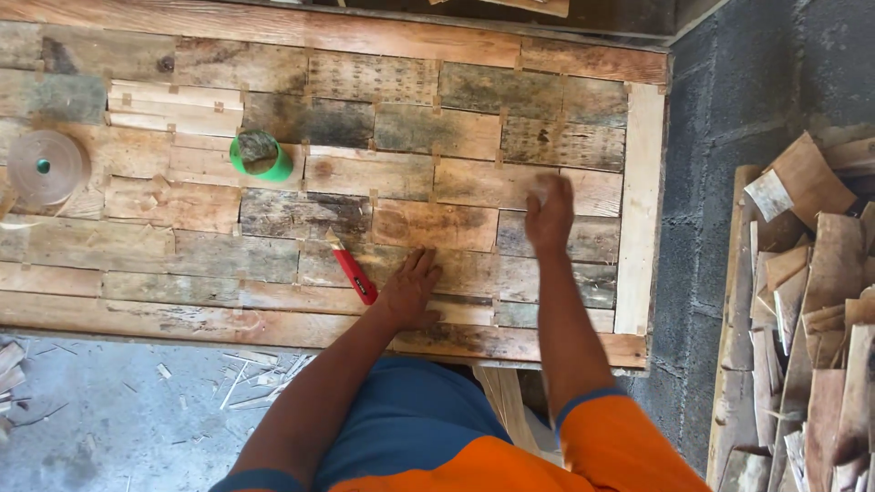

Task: Gluing and arranging small wooden tiles onto a larger board to create a patterned surface.

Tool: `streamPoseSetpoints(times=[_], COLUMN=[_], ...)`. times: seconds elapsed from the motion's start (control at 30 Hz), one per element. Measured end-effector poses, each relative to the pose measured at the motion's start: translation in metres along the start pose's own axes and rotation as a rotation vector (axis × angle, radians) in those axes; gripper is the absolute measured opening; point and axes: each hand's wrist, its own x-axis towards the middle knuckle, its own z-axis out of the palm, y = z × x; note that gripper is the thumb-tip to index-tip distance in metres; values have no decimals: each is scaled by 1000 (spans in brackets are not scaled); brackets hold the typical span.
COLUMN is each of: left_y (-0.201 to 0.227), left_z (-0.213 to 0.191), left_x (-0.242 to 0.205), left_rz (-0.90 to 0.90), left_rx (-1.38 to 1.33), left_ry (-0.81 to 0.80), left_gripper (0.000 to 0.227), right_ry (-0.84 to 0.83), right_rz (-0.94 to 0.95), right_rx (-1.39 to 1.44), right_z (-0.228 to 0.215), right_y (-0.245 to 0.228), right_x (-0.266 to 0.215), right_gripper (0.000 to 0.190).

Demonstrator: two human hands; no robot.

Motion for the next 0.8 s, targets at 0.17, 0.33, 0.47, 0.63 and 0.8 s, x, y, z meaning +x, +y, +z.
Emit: streamPoseSetpoints(times=[0.17,0.33,0.47,0.63,0.8], left_y=[-32,-54,-93,-161,-247], left_z=[26,7,-7,-5,-12], left_x=[-8,-60,-127,-206,-249], left_rz=[150,263,225,67,-509], left_rx=[-109,-215,-375,-458,-531], left_ry=[153,287,434,823,1114], left_gripper=[87,73,49,35,13], right_ry=[-19,-144,-256,-339,-588], right_rz=[160,185,165,4,-154], right_rx=[230,355,272,231,180], right_z=[22,49,63,108,155], right_y=[-64,-116,-186,-265,-331], right_x=[-86,-134,-130,-119,-116], right_gripper=[18,11,16,18,23])
